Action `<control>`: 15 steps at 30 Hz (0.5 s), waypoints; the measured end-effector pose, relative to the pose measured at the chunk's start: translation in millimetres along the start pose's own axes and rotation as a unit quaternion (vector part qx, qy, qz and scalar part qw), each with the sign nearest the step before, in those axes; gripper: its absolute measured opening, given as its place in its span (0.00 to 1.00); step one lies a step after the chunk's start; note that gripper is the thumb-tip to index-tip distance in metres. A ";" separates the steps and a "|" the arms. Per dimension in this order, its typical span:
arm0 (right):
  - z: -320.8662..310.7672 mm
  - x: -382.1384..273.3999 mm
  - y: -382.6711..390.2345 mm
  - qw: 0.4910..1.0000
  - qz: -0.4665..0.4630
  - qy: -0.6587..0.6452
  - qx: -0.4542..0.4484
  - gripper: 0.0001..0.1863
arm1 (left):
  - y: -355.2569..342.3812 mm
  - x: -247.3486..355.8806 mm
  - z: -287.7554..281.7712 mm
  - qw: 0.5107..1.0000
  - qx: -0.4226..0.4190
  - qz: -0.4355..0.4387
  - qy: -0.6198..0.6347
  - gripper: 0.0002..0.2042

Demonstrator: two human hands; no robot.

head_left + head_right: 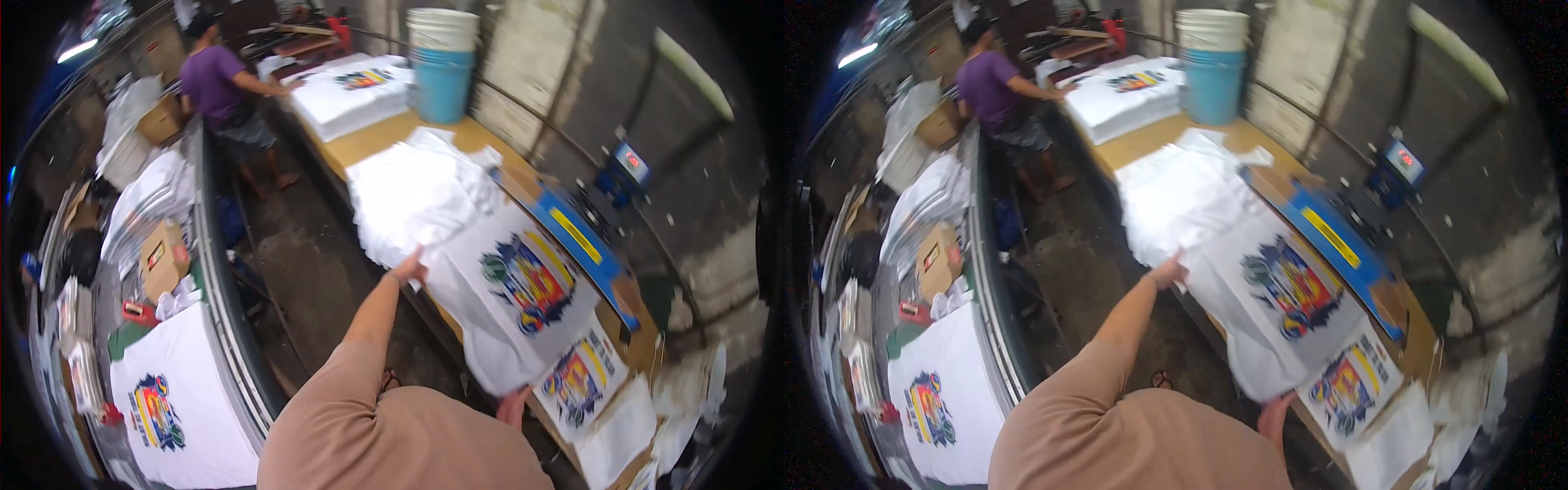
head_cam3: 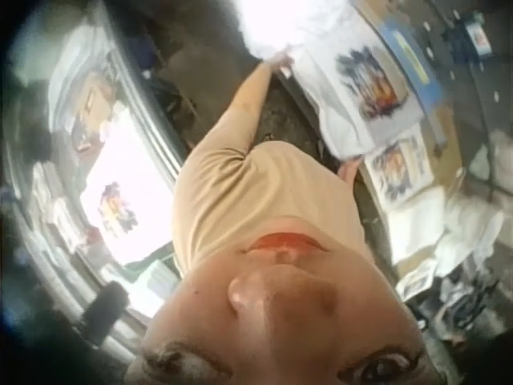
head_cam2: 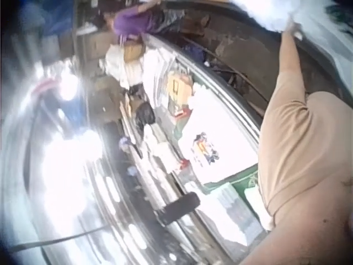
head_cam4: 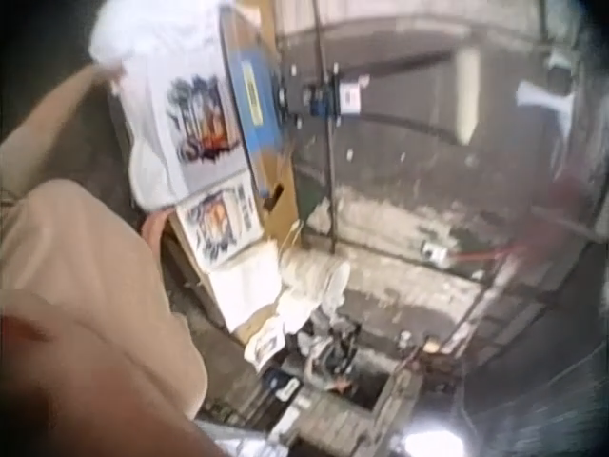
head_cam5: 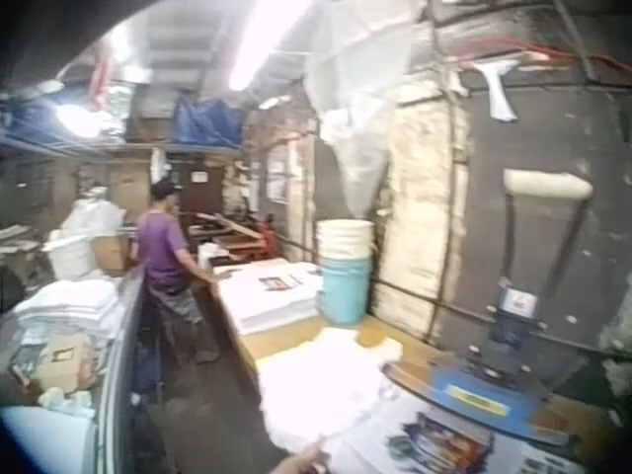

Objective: Operating a heat press to print designs onto white t-shirts.

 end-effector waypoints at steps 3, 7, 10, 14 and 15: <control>26.7 -21.7 46.6 0.992 0.076 0.089 -0.056 0.35 | 64.7 23.9 -13.7 0.993 -0.089 0.074 -0.004 0.12; 153.2 -72.0 53.1 0.968 0.062 -0.140 -0.199 0.36 | 170.0 56.5 -77.6 0.978 -0.045 0.150 0.141 0.14; 295.4 -55.8 28.3 0.942 0.079 0.021 -0.325 0.29 | 240.7 62.3 -82.9 0.989 -0.052 0.132 0.029 0.16; 479.5 58.8 -0.1 0.933 0.096 0.065 -0.341 0.16 | 326.6 78.8 -26.6 0.940 -0.270 0.205 -0.037 0.16; 519.4 96.6 13.4 0.914 0.119 0.073 -0.381 0.15 | 338.4 84.0 -28.1 0.938 -0.257 0.229 -0.029 0.19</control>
Point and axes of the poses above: each hand's wrist, its own y-axis away from the middle knuckle, its own z-axis out of the palm, x = y × z, the point moved 9 cm from there along -y, towards the middle knuckle, and after that the axes turned 12 degrees about -y, right-handed, at the moved point
